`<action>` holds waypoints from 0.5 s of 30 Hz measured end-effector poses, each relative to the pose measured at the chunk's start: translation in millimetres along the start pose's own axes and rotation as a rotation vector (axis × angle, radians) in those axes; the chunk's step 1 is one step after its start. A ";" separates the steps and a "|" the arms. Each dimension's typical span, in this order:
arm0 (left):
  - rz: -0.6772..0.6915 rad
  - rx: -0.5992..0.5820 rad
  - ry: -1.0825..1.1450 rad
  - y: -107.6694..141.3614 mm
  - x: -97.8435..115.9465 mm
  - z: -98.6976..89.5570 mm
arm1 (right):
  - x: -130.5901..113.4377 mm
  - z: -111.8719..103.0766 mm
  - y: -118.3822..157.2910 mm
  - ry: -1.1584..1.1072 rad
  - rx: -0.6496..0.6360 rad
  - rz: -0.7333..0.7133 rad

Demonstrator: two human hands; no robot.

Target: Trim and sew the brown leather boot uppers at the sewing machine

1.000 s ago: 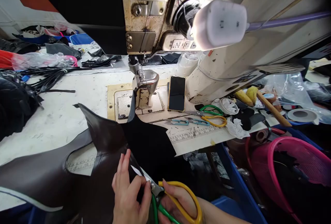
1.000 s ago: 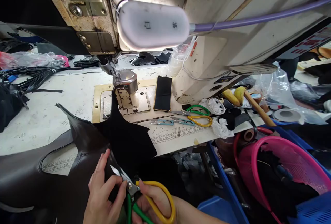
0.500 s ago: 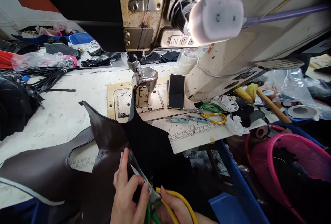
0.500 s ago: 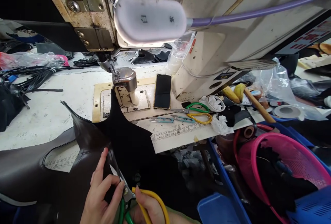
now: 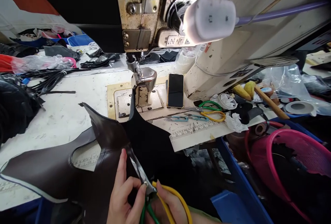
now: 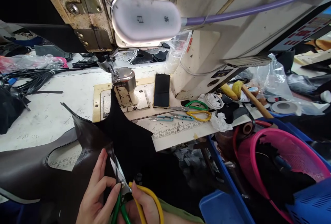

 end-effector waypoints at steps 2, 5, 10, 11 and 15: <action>-0.014 -0.006 0.035 1.2 -2.1 -1.7 | -6.6 5.9 -1.3 -0.018 0.001 0.012; -0.041 -0.014 0.079 2.2 -4.5 -3.3 | -11.1 8.3 -3.0 -0.017 0.001 -0.026; -0.061 -0.038 0.118 2.7 -6.8 -4.3 | -9.1 1.6 -9.7 -0.029 -0.026 -0.044; -0.062 -0.042 0.123 3.2 -7.9 -4.3 | -9.4 0.6 -11.6 -0.040 -0.039 -0.042; -0.019 -0.064 0.076 5.7 -11.8 -7.7 | -12.0 -0.4 -18.7 -0.076 -0.139 -0.048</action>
Point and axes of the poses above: each hand's wrist, its own y-axis away from the middle knuckle, its own z-axis out of the palm, x = y × z, the point moved 3 cm from there along -y, towards the middle knuckle, and after that the axes turned 5 degrees about -y, right-handed, at the moved point
